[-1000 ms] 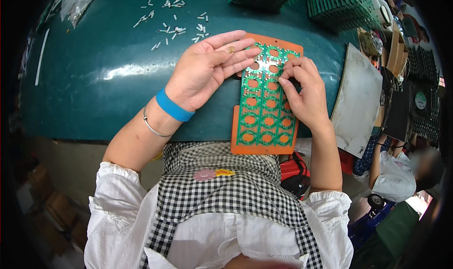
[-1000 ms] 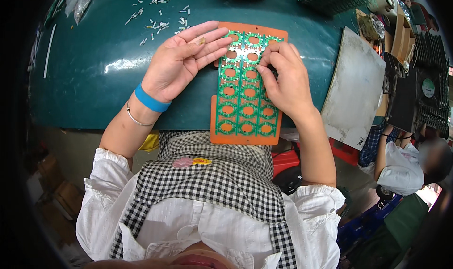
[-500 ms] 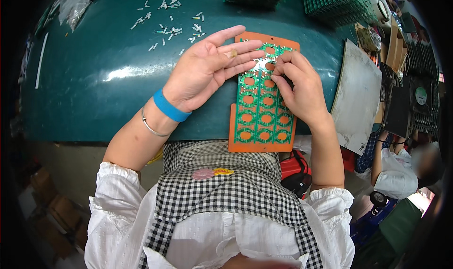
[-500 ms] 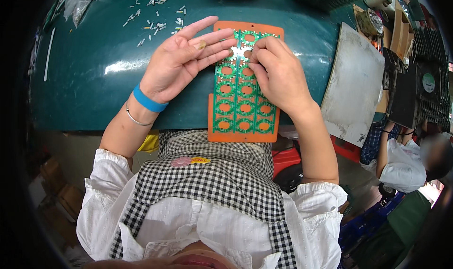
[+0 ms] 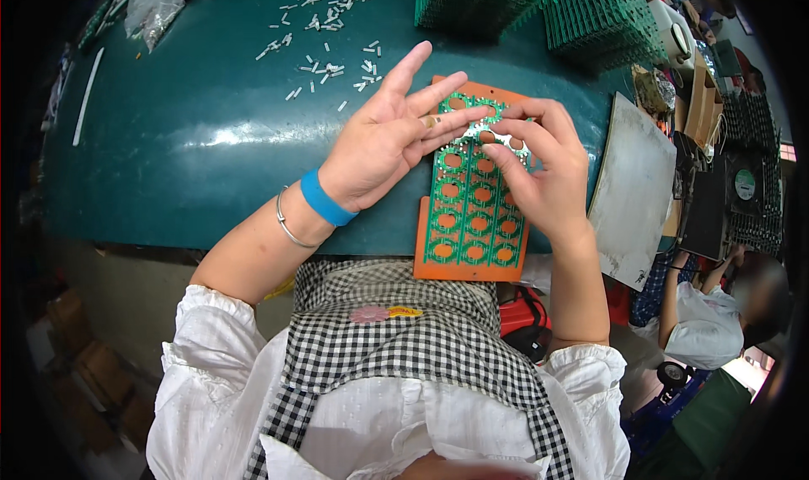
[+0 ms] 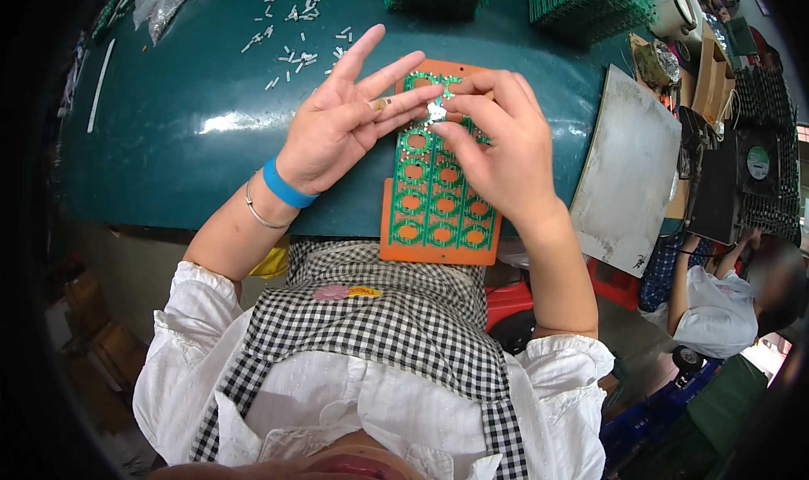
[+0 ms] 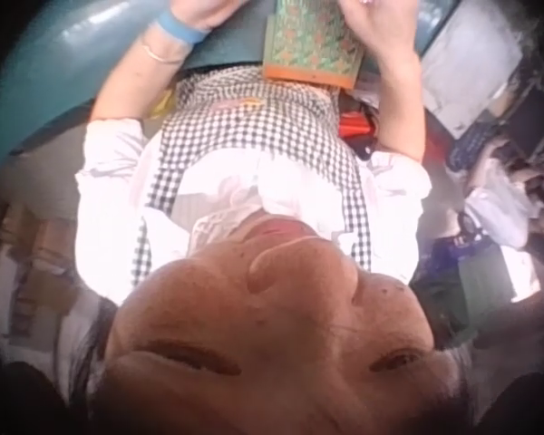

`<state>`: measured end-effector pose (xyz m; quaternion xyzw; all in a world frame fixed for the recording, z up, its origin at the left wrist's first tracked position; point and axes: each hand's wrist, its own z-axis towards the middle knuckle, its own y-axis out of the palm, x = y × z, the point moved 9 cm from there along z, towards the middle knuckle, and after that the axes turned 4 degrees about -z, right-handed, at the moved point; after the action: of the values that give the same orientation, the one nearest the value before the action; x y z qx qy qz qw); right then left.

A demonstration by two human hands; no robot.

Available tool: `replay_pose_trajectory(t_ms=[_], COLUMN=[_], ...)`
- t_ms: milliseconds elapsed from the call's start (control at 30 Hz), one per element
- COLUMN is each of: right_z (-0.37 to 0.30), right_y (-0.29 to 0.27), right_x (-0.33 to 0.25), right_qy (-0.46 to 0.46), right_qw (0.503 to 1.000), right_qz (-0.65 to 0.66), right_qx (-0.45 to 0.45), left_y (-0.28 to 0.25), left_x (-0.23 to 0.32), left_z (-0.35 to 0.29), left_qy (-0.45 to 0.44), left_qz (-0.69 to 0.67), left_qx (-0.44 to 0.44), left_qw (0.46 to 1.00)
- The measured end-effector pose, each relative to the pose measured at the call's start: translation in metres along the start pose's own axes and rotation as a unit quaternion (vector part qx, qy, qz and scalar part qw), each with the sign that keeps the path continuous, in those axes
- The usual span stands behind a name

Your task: The person picks up small electronic pins from a table and inserts them by hand into predefined slots on a green printed circuit board template.

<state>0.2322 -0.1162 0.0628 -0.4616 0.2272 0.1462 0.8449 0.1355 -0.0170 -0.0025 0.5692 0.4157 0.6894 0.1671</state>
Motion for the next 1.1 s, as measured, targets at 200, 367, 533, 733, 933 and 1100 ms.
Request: replay_pose_trajectory(t_ms=[200,367,533,733,933,1100], right_z=[0.016,0.014,0.007,-0.016,-0.029,-0.032], right_y=[0.014,0.015,0.006,0.0,0.019,0.018], right_x=[-0.03,-0.027,-0.003,0.026,0.039,0.044], right_qy=[-0.098,-0.083,0.03,0.102,0.139,0.165], right_qw=[0.995,0.996,0.995,0.984,0.975,0.968], right_qz=[-0.007,0.032,0.096,0.117,0.091,0.115], right_qx=[0.013,-0.02,-0.003,-0.088,-0.146,-0.152], left_y=[0.007,0.018,-0.003,-0.044,-0.075,-0.075], left_x=[-0.011,-0.023,0.002,0.09,0.074,0.063], left_z=[-0.001,-0.007,0.002,0.004,0.02,0.028], left_qy=[-0.026,-0.116,-0.057,0.169,0.136,0.141], left_qz=[0.001,-0.02,0.142,0.853,0.846,0.824], left_qx=[-0.033,-0.077,-0.019,0.158,0.218,0.182], left_qw=[0.999,0.99,0.988,0.468,0.466,0.518])
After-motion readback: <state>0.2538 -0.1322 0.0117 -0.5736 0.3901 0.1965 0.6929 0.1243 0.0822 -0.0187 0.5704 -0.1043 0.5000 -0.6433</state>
